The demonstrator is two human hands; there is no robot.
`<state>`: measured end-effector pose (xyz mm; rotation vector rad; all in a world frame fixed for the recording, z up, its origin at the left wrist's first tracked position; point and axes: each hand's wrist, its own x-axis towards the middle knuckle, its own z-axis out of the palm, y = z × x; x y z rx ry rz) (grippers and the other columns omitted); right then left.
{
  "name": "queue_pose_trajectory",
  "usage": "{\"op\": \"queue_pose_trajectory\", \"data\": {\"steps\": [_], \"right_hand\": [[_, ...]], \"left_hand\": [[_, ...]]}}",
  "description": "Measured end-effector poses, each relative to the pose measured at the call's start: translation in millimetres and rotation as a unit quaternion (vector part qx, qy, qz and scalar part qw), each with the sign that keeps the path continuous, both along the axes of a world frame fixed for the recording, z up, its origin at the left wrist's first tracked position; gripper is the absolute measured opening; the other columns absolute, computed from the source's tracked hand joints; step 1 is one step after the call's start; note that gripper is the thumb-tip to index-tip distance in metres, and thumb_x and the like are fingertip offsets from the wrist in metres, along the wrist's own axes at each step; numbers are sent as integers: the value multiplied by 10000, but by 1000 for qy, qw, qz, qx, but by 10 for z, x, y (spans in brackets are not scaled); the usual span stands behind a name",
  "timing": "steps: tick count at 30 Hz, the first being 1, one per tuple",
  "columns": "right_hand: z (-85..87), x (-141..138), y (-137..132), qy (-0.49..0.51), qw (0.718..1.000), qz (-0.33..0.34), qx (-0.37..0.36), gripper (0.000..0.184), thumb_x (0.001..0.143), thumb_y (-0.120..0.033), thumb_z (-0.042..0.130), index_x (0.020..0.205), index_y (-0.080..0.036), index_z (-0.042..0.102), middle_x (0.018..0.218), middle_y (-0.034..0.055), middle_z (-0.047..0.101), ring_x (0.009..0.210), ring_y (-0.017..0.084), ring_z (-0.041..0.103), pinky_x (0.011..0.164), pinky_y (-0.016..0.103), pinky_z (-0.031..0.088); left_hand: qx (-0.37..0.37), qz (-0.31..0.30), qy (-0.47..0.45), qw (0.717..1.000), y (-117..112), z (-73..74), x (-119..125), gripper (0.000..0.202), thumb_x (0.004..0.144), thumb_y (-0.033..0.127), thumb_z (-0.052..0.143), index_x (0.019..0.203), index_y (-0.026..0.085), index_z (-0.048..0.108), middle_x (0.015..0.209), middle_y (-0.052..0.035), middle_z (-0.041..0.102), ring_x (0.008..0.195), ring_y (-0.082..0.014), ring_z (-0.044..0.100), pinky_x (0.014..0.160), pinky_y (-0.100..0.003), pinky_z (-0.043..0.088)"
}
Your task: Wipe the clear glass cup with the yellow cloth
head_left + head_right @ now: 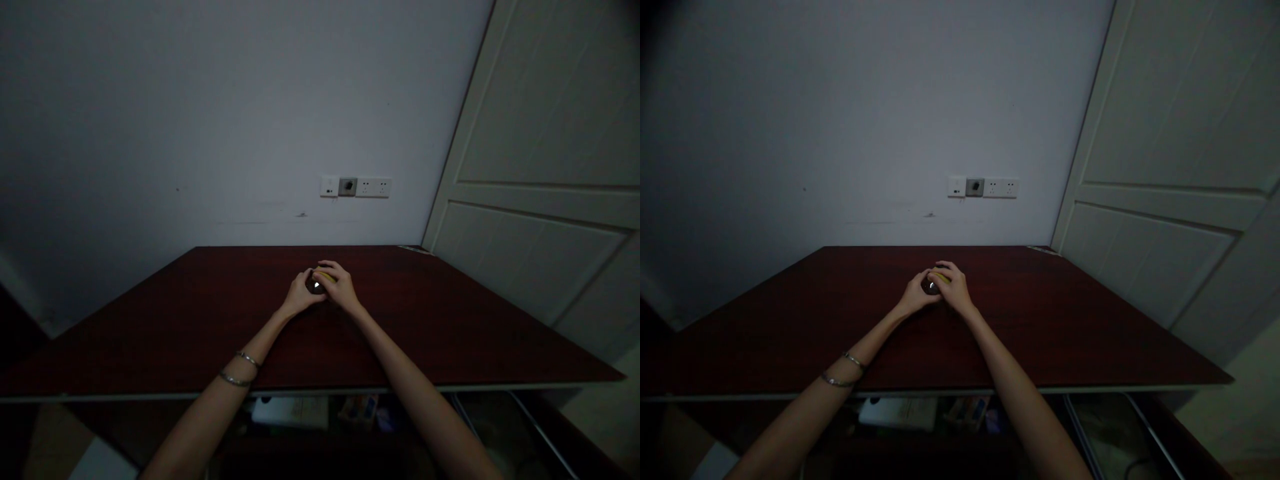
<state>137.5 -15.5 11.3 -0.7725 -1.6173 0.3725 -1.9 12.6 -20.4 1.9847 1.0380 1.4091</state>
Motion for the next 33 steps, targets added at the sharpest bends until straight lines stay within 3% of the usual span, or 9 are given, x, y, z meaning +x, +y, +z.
{"op": "queue_pose_trajectory", "data": {"steps": [3, 7, 10, 13, 17, 26, 33], "right_hand": [[-8, 29, 90, 59, 998, -23, -31, 202, 718, -342, 593, 820, -202, 697, 950, 75, 641, 913, 193, 586, 857, 346, 438], [14, 62, 123, 91, 993, -18, -69, 227, 693, -366, 611, 794, -184, 700, 893, 80, 662, 882, 206, 596, 849, 364, 441], [43, 56, 57, 59, 997, 23, -48, 202, 693, -346, 618, 811, -205, 702, 977, 74, 637, 959, 204, 568, 872, 355, 426], [64, 31, -26, 14, 999, 49, -7, 164, 701, -313, 620, 822, -236, 701, 1064, 57, 592, 1008, 193, 540, 894, 343, 412], [59, 18, -37, 29, 999, 28, -9, 185, 716, -311, 605, 859, -237, 696, 1058, 58, 591, 994, 189, 547, 879, 331, 425], [-29, 90, 156, 120, 987, -26, -100, 244, 683, -367, 618, 801, -167, 694, 849, 69, 674, 833, 211, 610, 809, 364, 462], [10, 42, 32, 29, 1000, 6, -6, 194, 710, -315, 610, 851, -214, 697, 1046, 70, 604, 978, 191, 560, 888, 329, 420]], "left_hand": [[51, 4, 48, 997, -66, 59, 2, 796, 443, 354, 777, 1155, 147, 490, 1095, -114, 545, 1048, -269, 495, 922, -397, 362], [64, 8, 51, 997, -79, 75, 10, 781, 467, 371, 768, 1158, 148, 480, 1104, -113, 541, 1056, -256, 489, 931, -383, 356], [35, 20, 11, 999, -50, 60, 6, 785, 469, 341, 769, 1165, 140, 466, 1141, -121, 527, 1080, -253, 481, 951, -379, 344], [5, -22, -22, 1000, -43, 64, -6, 770, 493, 281, 759, 1183, 141, 447, 1144, -112, 537, 1066, -240, 502, 941, -373, 363], [32, -57, 7, 998, -64, 86, -19, 821, 496, 264, 758, 1231, 137, 413, 1203, -132, 506, 1105, -253, 479, 960, -386, 350], [113, -73, 81, 988, -88, 103, 7, 833, 483, 150, 744, 1246, 171, 409, 1272, -115, 437, 1195, -254, 389, 1019, -397, 290], [106, -32, 65, 992, -35, 63, -20, 856, 475, 183, 758, 1248, 156, 390, 1258, -124, 445, 1171, -258, 413, 997, -390, 318]]}}
